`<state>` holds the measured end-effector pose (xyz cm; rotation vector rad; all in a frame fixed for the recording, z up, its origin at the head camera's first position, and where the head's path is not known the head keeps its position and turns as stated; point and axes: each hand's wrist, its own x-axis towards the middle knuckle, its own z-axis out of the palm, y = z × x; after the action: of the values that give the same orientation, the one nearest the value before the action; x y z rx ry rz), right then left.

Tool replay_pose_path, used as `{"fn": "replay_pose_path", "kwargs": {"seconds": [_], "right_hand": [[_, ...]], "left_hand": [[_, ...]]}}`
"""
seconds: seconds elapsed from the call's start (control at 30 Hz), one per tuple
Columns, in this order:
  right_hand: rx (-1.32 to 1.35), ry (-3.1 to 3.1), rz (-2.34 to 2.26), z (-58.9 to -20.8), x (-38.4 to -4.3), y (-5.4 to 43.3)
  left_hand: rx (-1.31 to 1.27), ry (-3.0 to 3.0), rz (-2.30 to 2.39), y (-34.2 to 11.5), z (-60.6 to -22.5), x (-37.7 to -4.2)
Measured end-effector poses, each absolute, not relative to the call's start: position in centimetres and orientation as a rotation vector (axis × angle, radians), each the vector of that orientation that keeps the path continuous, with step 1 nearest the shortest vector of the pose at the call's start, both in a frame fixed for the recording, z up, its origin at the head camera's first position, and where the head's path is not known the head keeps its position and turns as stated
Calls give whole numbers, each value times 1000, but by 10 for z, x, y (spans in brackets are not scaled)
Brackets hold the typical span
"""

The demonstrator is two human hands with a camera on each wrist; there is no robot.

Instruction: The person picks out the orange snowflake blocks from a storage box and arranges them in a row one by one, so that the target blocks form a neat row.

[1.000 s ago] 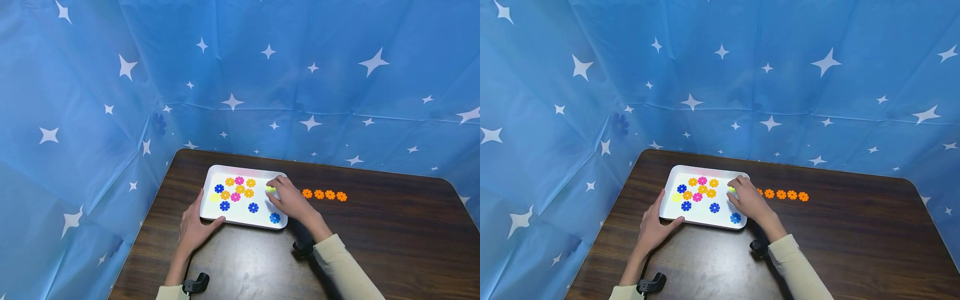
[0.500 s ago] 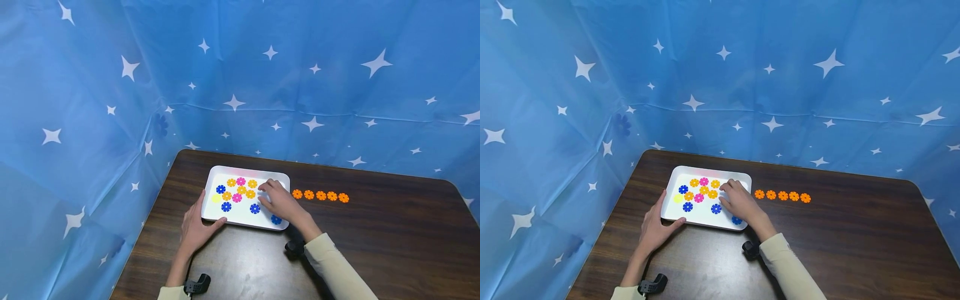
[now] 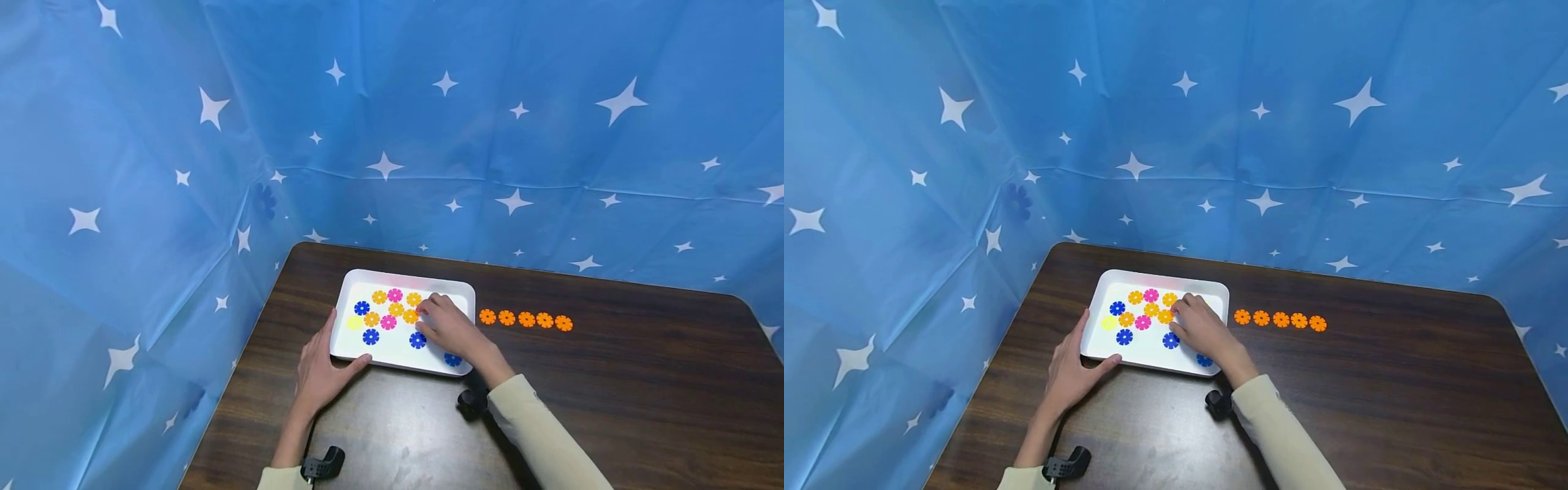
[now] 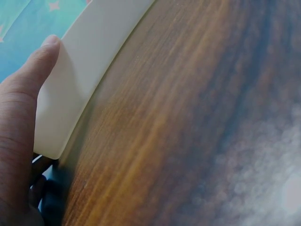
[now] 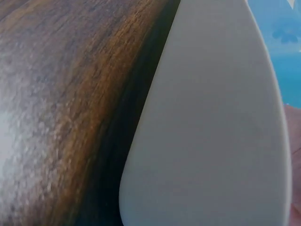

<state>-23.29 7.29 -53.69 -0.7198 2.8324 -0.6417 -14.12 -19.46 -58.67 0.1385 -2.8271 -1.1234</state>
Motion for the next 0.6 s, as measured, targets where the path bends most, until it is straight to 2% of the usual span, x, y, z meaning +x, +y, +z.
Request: {"fn": "replay_pose_path", "kwargs": {"seconds": [0.6], "right_hand": [[-663, 2877, -504, -542, -242, 54]], "left_hand": [[139, -2829, -1099, -195, -590, -143]]}}
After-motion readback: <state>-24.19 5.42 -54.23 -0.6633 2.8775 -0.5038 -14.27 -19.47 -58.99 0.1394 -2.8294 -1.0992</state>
